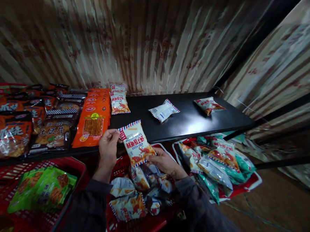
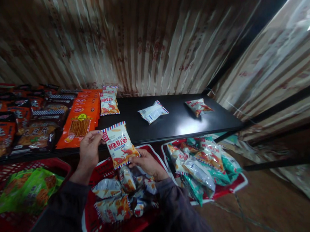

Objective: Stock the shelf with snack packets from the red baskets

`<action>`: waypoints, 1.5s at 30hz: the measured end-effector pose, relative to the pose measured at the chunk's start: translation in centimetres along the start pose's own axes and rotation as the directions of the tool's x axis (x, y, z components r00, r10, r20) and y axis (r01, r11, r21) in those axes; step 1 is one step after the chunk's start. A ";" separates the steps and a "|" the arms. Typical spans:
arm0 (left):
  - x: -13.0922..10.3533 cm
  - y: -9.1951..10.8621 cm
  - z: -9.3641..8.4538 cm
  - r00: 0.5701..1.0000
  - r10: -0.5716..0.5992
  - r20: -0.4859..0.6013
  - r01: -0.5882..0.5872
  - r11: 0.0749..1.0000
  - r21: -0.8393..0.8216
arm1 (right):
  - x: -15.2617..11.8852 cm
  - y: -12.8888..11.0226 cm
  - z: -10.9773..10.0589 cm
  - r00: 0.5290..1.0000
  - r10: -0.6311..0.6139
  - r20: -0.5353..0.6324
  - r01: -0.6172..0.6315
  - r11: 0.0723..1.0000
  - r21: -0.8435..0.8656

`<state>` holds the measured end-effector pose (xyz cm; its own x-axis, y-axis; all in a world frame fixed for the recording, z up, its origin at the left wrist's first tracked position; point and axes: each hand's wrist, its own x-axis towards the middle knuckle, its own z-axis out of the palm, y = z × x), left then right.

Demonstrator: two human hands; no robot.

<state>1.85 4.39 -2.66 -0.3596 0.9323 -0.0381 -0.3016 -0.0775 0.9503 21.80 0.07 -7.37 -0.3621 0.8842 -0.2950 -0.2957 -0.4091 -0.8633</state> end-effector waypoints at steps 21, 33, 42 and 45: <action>-0.8 -0.2 0.7 0.958 -0.117 0.262 0.164 0.973 -0.165 | -0.2 -0.5 0.7 0.998 -0.025 -0.062 0.029 0.997 0.076; -1.9 -0.4 1.1 0.888 -0.159 0.431 0.227 0.968 -0.110 | -0.1 -0.3 0.9 0.998 -0.052 -0.046 0.055 0.997 0.045; -2.2 -0.9 1.2 0.904 -0.176 0.390 0.218 0.974 -0.066 | -0.1 0.1 0.9 1.000 -0.020 0.001 0.020 0.999 -0.026; -2.2 -0.8 1.2 0.910 -0.179 0.375 0.221 0.973 -0.072 | -0.3 -0.2 0.7 0.998 -0.003 0.070 0.009 0.997 -0.082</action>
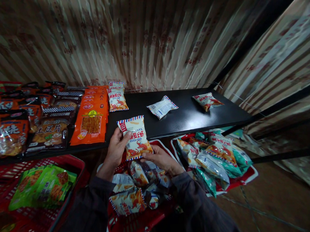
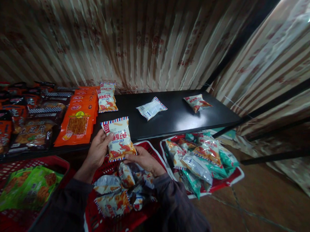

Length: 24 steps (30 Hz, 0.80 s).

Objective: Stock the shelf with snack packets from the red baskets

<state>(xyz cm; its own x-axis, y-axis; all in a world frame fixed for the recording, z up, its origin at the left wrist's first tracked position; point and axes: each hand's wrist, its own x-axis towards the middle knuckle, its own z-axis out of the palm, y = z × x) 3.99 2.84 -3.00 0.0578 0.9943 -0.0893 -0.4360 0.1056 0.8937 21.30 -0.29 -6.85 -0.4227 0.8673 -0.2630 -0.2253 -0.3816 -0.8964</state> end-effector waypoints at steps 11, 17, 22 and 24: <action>-0.4 0.2 0.2 0.998 -0.066 -0.013 0.065 0.997 -0.028 | -0.7 -2.0 -1.3 0.981 -0.178 -0.073 0.181 0.983 0.033; -0.9 -0.3 0.4 0.989 -0.134 0.066 0.133 0.991 0.015 | -0.1 -2.8 -1.4 0.924 -0.269 -0.272 0.301 0.950 0.083; -1.4 -1.2 0.6 0.974 -0.184 0.129 0.176 0.982 0.071 | 0.2 -2.9 -1.5 0.875 -0.311 -0.371 0.349 0.936 0.040; -1.6 -1.4 0.8 0.971 -0.193 0.138 0.182 0.979 0.086 | 0.3 -2.7 -1.7 0.864 -0.319 -0.390 0.349 0.937 0.008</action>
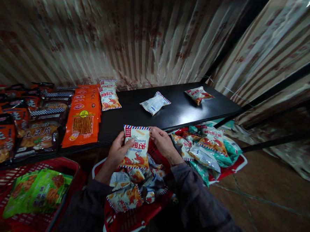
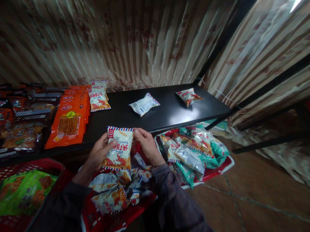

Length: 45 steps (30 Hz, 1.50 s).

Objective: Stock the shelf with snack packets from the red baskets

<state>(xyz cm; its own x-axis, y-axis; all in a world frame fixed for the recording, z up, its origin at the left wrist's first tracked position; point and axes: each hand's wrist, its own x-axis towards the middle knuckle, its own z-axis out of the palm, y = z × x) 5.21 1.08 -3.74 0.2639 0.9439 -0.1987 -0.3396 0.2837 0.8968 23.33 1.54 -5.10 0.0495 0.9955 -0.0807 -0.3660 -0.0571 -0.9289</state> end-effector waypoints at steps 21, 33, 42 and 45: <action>-0.7 -0.8 -0.6 0.993 -0.057 0.102 0.053 0.998 0.043 | 0.9 0.3 0.9 0.945 -0.033 -0.327 0.061 0.995 0.074; -0.8 -0.2 -2.0 0.983 -0.097 0.155 0.077 0.988 0.136 | 1.0 -0.3 0.8 0.918 -0.065 -0.391 0.137 0.978 0.157; -0.3 0.0 -3.5 0.961 -0.125 0.245 0.101 0.989 0.110 | 1.1 -0.3 0.8 0.909 -0.112 -0.402 0.195 0.965 0.174; -0.2 0.1 -3.5 0.969 -0.107 0.222 0.087 0.991 0.100 | 1.2 -0.2 0.7 0.909 -0.129 -0.397 0.208 0.964 0.164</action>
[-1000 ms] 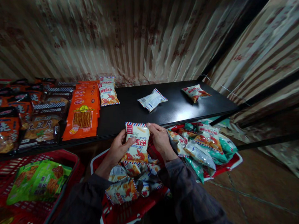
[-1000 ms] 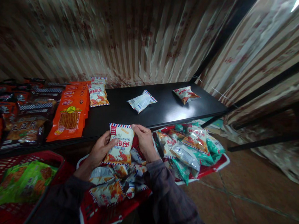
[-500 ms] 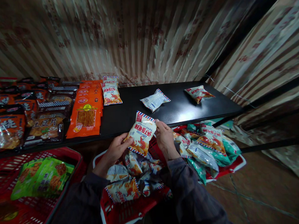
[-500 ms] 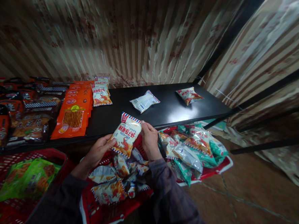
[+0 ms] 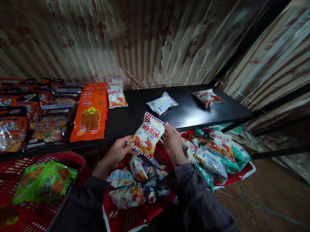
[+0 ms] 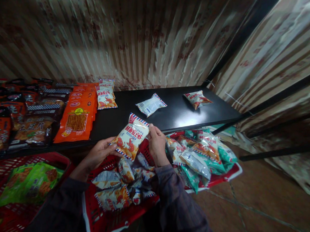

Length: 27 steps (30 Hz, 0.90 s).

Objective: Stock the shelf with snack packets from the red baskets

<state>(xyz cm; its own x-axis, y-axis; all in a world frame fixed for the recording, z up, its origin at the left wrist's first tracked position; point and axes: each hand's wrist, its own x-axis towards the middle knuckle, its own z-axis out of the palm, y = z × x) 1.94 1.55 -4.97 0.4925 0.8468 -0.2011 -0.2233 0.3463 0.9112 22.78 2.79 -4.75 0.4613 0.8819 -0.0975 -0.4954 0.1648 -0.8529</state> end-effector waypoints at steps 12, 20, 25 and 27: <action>0.4 1.4 1.5 0.962 0.158 -0.225 -0.209 0.952 -0.222 | -0.8 0.4 0.0 0.947 0.142 0.288 -0.093 0.980 -0.178; 0.8 1.0 1.7 0.949 0.152 -0.278 -0.236 0.923 -0.304 | -1.5 1.4 0.5 0.887 0.223 0.404 -0.124 0.958 -0.258; 0.9 0.8 1.7 0.955 0.133 -0.264 -0.214 0.927 -0.307 | -1.4 1.7 0.6 0.890 0.216 0.402 -0.127 0.963 -0.238; 0.8 0.8 1.7 0.959 0.127 -0.254 -0.204 0.930 -0.305 | -1.3 1.8 0.6 0.891 0.210 0.403 -0.117 0.963 -0.244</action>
<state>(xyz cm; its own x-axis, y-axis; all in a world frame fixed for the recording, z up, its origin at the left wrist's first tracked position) 3.57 1.88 -3.77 0.2306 0.9584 -0.1683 -0.5644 0.2727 0.7792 20.86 2.16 -5.86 0.0101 0.9982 -0.0591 -0.3516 -0.0518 -0.9347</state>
